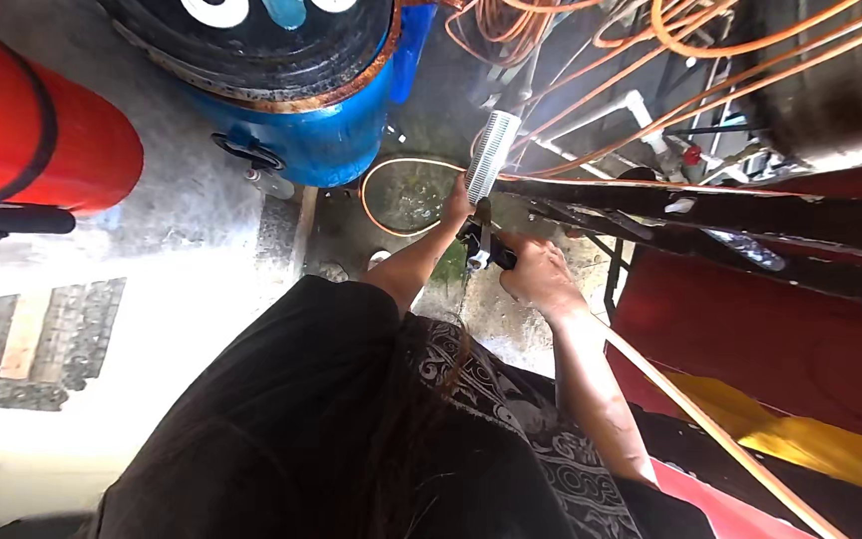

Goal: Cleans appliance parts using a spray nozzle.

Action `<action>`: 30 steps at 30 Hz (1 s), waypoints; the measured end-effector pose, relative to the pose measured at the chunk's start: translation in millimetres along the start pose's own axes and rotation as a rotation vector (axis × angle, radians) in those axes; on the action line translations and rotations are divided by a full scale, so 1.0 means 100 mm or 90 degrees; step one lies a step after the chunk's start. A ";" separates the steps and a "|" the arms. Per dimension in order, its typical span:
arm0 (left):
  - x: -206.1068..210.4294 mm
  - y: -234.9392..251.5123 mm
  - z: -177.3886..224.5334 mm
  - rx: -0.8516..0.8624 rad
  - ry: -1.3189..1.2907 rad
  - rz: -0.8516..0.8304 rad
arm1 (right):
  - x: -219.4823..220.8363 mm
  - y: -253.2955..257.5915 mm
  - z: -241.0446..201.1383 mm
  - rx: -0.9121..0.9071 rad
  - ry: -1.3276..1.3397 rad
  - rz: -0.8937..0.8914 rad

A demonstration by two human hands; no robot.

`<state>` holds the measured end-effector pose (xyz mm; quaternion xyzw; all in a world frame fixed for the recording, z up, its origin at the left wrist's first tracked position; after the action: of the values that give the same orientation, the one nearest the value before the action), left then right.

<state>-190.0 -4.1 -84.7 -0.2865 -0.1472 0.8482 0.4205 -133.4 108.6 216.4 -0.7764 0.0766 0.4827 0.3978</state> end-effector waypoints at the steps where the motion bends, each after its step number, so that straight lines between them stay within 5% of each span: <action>1: 0.01 0.00 0.00 0.004 -0.002 -0.005 | 0.00 0.00 -0.01 -0.003 0.001 -0.004; 13: -0.27 -0.18 0.08 0.025 -0.147 0.037 | -0.07 -0.06 0.01 0.007 0.013 0.010; 30: -0.58 -0.28 0.11 0.031 -0.025 -0.011 | -0.18 -0.04 -0.01 -0.014 0.016 0.038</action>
<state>-151.2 -33.9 -41.2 -0.2580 -0.1369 0.8535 0.4315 -140.1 105.6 233.4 -0.7840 0.0993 0.4855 0.3739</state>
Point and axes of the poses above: each hand's wrist, its own y-axis towards the middle knuckle, its own x-axis out of the palm, z = x × y, the point moved 8 cm from there along y, towards the middle knuckle, and after that the axes turned 3 degrees about -x, right-handed, at the moved point
